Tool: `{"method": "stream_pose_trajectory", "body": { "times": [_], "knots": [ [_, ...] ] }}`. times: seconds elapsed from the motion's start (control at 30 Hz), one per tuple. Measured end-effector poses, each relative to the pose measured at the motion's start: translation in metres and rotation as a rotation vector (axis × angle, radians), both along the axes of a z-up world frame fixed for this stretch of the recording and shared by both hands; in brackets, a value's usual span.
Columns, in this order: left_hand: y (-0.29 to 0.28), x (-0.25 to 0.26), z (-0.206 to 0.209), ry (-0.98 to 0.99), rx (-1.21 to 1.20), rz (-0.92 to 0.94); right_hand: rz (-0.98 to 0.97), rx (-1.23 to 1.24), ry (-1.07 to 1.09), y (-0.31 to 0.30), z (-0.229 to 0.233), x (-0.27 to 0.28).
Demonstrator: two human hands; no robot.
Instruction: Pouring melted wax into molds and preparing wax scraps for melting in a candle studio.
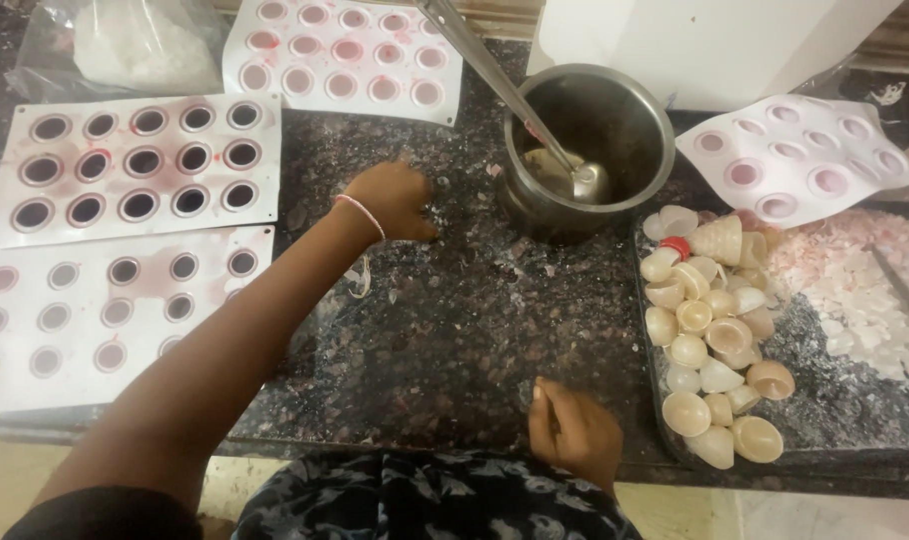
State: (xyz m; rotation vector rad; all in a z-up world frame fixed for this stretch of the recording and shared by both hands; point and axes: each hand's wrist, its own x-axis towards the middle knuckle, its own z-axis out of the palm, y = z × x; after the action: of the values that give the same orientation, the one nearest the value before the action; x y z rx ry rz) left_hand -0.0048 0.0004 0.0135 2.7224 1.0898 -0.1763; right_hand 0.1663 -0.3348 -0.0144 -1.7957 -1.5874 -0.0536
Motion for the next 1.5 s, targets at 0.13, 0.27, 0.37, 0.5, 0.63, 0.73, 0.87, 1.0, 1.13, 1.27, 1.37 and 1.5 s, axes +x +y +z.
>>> {"method": "stream_pose_trajectory", "body": {
  "times": [0.13,0.27,0.37,0.5,0.63,0.73,0.87,1.0,1.13,1.27,1.37,1.5],
  "knots": [
    [0.004,0.000,-0.009,-0.005,0.024,-0.044,0.002,0.013,0.006,0.000,-0.001,0.000],
    [0.017,-0.005,-0.036,-0.087,0.089,-0.074,0.001,0.055,-0.027,0.000,-0.008,0.002],
    [0.005,-0.003,-0.010,-0.047,0.037,-0.029,-0.001,0.087,-0.032,-0.001,-0.008,0.001],
    [0.005,-0.001,-0.010,-0.018,0.024,-0.027,-0.019,0.023,-0.017,-0.001,-0.009,0.002],
    [0.009,0.002,-0.022,-0.078,0.074,-0.059,0.006,0.089,-0.036,0.000,-0.006,0.001],
    [0.006,0.002,-0.023,-0.082,0.093,-0.046,-0.010,0.082,-0.024,-0.001,-0.006,-0.001],
    [0.003,0.003,-0.020,-0.078,0.087,-0.009,-0.022,-0.019,0.007,0.000,0.004,-0.002],
    [0.015,0.001,-0.038,-0.090,0.087,0.004,-0.018,0.022,0.015,-0.001,-0.005,0.001],
    [0.013,-0.005,-0.027,-0.206,0.035,0.024,-0.014,0.036,0.031,-0.003,-0.005,0.001],
    [-0.004,-0.011,-0.010,-0.273,-0.003,0.130,0.003,0.080,-0.004,-0.004,-0.011,0.003],
    [-0.014,-0.022,-0.026,-0.359,0.134,0.116,0.000,0.079,-0.016,-0.002,-0.013,0.003],
    [-0.020,-0.041,-0.027,-0.420,0.256,0.058,-0.009,0.044,0.008,-0.002,-0.008,-0.001]
  ]
}}
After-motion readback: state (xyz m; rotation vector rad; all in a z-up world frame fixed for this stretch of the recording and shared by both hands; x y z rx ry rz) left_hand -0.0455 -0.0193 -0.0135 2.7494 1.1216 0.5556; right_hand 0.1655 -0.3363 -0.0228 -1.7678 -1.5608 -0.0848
